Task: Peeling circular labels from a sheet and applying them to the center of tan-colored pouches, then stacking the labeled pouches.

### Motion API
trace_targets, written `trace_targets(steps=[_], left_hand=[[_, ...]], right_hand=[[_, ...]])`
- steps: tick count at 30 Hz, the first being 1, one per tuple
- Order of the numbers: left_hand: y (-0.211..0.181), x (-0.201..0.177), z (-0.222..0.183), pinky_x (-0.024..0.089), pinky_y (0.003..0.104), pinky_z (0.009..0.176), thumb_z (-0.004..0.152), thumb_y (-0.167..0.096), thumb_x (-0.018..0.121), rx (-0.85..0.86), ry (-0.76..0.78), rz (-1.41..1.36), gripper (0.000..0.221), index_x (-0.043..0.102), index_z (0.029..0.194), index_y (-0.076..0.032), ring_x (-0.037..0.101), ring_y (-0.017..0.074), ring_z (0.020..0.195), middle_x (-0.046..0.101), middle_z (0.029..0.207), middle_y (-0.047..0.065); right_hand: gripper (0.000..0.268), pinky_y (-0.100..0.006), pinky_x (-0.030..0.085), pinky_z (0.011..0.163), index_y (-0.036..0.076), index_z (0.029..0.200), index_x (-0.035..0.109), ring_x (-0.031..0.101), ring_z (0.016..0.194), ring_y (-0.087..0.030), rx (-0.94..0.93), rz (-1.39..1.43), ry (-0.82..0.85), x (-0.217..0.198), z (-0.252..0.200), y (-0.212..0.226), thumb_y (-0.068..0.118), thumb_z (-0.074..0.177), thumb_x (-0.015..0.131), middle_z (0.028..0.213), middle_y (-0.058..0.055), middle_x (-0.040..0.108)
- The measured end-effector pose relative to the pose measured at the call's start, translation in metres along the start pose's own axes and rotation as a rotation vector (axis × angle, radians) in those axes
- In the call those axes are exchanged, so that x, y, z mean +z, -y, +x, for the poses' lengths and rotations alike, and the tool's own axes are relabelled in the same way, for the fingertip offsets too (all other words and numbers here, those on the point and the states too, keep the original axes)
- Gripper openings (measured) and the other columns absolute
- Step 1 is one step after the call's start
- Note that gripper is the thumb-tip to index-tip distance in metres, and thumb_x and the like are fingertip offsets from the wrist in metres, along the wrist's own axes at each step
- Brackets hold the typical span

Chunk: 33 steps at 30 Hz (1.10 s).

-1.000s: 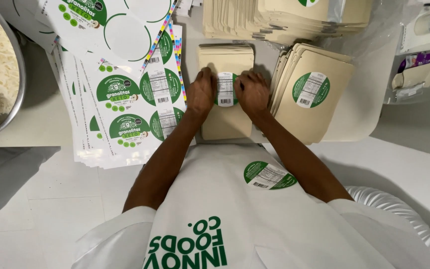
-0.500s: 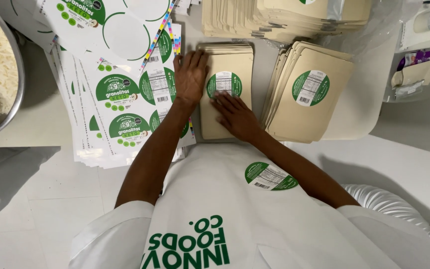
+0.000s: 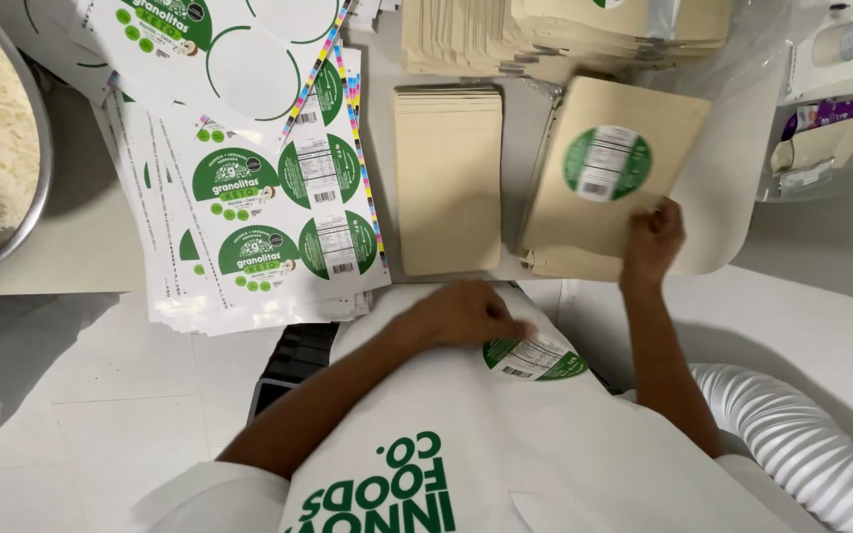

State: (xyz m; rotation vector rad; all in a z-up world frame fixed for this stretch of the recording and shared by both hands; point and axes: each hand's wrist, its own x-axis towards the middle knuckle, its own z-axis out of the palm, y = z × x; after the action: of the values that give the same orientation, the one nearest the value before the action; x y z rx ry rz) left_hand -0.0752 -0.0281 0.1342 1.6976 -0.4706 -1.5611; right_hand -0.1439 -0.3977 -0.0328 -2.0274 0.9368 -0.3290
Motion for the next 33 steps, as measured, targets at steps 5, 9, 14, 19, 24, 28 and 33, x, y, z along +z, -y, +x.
trace_targets(steps=[5, 9, 14, 19, 24, 28, 33], left_hand=[[0.022, 0.021, 0.011, 0.06, 0.038, 0.07, 0.083, -0.03, 0.078, 0.256, -0.261, -0.321, 0.025, 0.081, 0.099, -0.011, 0.074, 0.0263, 0.083, 0.077, 0.089, 0.014], [0.037, -0.001, 0.018, 0.057, 0.026, 0.044, 0.088, -0.018, 0.082, 0.329, -0.609, -0.804, 0.019, 0.078, 0.1, -0.004, 0.068, 0.0177, 0.057, 0.074, 0.082, 0.015], [0.054, -0.04, 0.036, 0.06, 0.025, 0.051, 0.093, -0.023, 0.077, 0.264, -0.959, -0.698, 0.014, 0.08, 0.098, -0.01, 0.067, 0.0137, 0.063, 0.074, 0.079, 0.01], [0.093, -0.068, 0.09, 0.057, 0.032, 0.049, 0.101, -0.018, 0.065, 0.257, -1.167, -0.255, 0.019, 0.077, 0.091, -0.007, 0.069, 0.0209, 0.059, 0.072, 0.071, 0.012], [0.106, -0.079, 0.116, 0.063, 0.05, 0.06, 0.108, -0.025, 0.051, 0.137, -1.183, 0.422, 0.018, 0.059, 0.102, -0.01, 0.075, 0.0378, 0.071, 0.07, 0.082, 0.016], [0.119, -0.088, 0.131, 0.064, 0.054, 0.067, 0.107, -0.023, 0.049, 0.122, -1.094, 0.447, 0.016, 0.056, 0.106, -0.009, 0.075, 0.0429, 0.08, 0.069, 0.09, 0.018], [0.151, -0.101, 0.167, 0.065, 0.052, 0.078, 0.107, -0.023, 0.052, -0.083, -0.993, 0.542, 0.022, 0.062, 0.116, -0.006, 0.075, 0.0381, 0.092, 0.069, 0.109, 0.019]], right_hand=[[0.033, -0.034, 0.053, 0.082, 0.017, 0.128, 0.055, 0.056, 0.098, -0.018, -0.074, -0.324, -0.061, -0.012, 0.0, 0.005, 0.014, 0.099, 0.071, 0.108, -0.001, 0.052], [0.017, -0.035, 0.057, 0.077, 0.008, 0.114, 0.065, 0.068, 0.09, -0.023, -0.018, 0.113, 0.323, 0.034, -0.038, 0.085, 0.02, 0.111, 0.054, 0.1, -0.01, 0.066], [0.05, -0.035, 0.047, 0.084, 0.01, 0.096, 0.071, 0.061, 0.085, -0.02, 0.131, 0.197, 0.617, 0.096, -0.09, 0.181, 0.056, 0.103, 0.056, 0.084, -0.006, 0.064], [0.038, -0.031, 0.045, 0.065, 0.01, 0.071, 0.062, 0.054, 0.061, -0.018, -0.55, -0.056, 0.447, 0.156, -0.069, 0.129, 0.018, 0.109, 0.063, 0.061, -0.004, 0.054], [0.04, -0.034, 0.042, 0.062, 0.014, 0.061, 0.048, 0.05, 0.055, -0.021, -0.833, -0.327, 0.16, 0.179, -0.071, 0.127, 0.01, 0.097, 0.063, 0.056, -0.002, 0.044], [0.036, -0.039, 0.041, 0.062, 0.014, 0.064, 0.052, 0.056, 0.066, -0.025, -0.812, -0.488, 0.109, 0.192, -0.073, 0.115, 0.021, 0.099, 0.06, 0.064, -0.005, 0.048], [0.039, -0.041, 0.041, 0.066, 0.015, 0.067, 0.056, 0.059, 0.073, -0.027, -0.757, -0.741, 0.149, 0.21, -0.058, 0.069, 0.039, 0.098, 0.058, 0.071, -0.004, 0.053]])
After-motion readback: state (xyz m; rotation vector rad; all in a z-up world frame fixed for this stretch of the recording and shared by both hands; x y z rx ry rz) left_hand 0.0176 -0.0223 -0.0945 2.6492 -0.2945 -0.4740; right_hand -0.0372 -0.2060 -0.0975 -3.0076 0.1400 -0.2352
